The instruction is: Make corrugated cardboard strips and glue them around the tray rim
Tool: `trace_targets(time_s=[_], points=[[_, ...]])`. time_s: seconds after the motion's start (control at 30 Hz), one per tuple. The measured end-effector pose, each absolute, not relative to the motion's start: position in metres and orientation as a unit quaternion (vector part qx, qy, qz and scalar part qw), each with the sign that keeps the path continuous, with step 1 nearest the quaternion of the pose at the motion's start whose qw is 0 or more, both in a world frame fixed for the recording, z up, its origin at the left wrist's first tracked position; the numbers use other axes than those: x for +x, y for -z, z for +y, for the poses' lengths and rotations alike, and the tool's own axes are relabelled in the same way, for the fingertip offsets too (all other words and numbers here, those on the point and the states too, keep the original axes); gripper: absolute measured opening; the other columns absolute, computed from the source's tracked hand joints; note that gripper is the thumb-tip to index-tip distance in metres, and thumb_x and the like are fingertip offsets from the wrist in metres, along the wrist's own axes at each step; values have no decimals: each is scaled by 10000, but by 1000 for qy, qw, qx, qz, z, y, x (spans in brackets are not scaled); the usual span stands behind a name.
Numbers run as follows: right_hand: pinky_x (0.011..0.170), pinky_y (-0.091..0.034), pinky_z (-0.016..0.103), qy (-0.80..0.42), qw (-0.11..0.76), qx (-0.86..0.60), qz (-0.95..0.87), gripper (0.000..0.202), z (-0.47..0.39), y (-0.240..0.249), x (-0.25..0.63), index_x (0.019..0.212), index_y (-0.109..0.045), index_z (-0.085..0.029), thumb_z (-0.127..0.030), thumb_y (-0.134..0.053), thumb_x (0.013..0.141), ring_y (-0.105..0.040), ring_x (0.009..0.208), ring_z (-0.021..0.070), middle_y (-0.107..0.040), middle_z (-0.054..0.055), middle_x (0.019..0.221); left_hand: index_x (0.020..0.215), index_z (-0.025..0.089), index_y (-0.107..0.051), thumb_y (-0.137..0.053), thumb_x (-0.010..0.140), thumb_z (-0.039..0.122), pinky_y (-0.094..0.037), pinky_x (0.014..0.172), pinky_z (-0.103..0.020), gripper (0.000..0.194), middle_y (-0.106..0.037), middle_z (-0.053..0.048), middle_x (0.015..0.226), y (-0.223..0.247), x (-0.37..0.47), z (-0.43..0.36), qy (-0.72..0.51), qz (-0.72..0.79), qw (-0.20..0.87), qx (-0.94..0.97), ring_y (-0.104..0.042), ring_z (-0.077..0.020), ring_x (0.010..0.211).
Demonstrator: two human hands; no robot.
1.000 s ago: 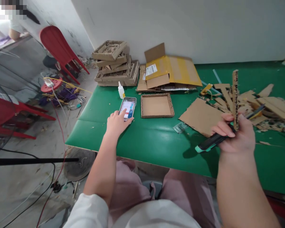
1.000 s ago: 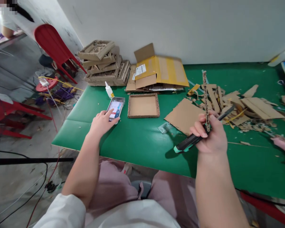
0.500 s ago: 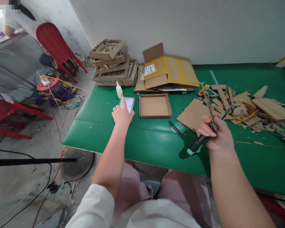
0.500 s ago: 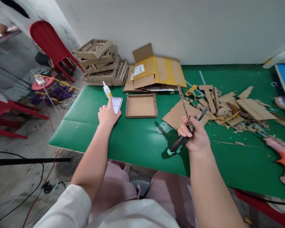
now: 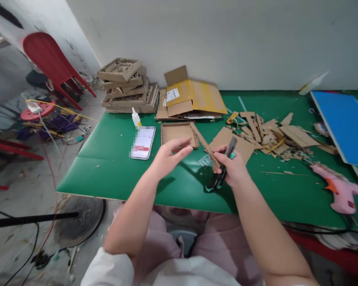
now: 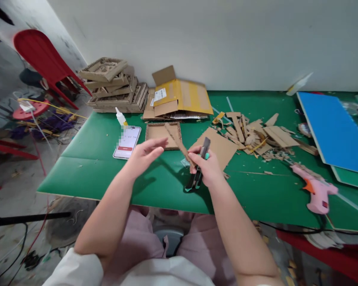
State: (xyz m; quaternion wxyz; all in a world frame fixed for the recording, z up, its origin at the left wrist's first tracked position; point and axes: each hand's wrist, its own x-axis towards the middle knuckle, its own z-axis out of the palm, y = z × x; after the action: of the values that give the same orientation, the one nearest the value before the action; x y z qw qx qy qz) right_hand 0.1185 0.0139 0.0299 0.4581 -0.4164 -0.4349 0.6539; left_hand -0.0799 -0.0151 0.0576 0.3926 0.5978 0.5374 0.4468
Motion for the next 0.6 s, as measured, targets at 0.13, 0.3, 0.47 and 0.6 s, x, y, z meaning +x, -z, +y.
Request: trace_targets(time_s=[0.13, 0.3, 0.47, 0.6], points=[[352, -379, 203, -624, 438, -409, -502, 258, 0, -45, 97, 700, -583, -187, -361, -755, 616, -474, 324, 80, -550, -70, 431, 995, 163, -672, -646, 743, 478, -506, 740, -287, 405, -723, -78, 931, -49, -61, -16, -546, 457, 492, 501, -656, -193, 905], [366, -359, 210, -617, 424, -407, -524, 244, -1, -54, 90, 715, -606, -184, -372, -743, 642, -452, 319, 76, -508, -81, 406, 810, 173, -666, -740, 644, 486, -512, 711, -282, 362, -704, -24, 734, -51, -67, -15, -619, 416, 508, 432, -658, -155, 749], [381, -385, 216, -534, 489, -423, -544, 208, -1, -65, 105, 728, -647, -185, -346, -755, 652, -489, 352, 70, -610, -41, 536, 820, 168, -689, -718, 690, 443, -511, 657, -253, 305, -676, -6, 662, -60, -64, -24, -580, 463, 456, 492, -629, -126, 636], [357, -404, 218, -524, 523, -373, -559, 314, -4, -76, 109, 920, -680, -234, -342, -770, 639, -495, 346, 47, -689, -24, 786, 825, 183, -709, -683, 751, 398, -483, 624, -221, 229, -642, 2, 668, -61, -57, -29, -536, 479, 327, 614, -580, -109, 623]])
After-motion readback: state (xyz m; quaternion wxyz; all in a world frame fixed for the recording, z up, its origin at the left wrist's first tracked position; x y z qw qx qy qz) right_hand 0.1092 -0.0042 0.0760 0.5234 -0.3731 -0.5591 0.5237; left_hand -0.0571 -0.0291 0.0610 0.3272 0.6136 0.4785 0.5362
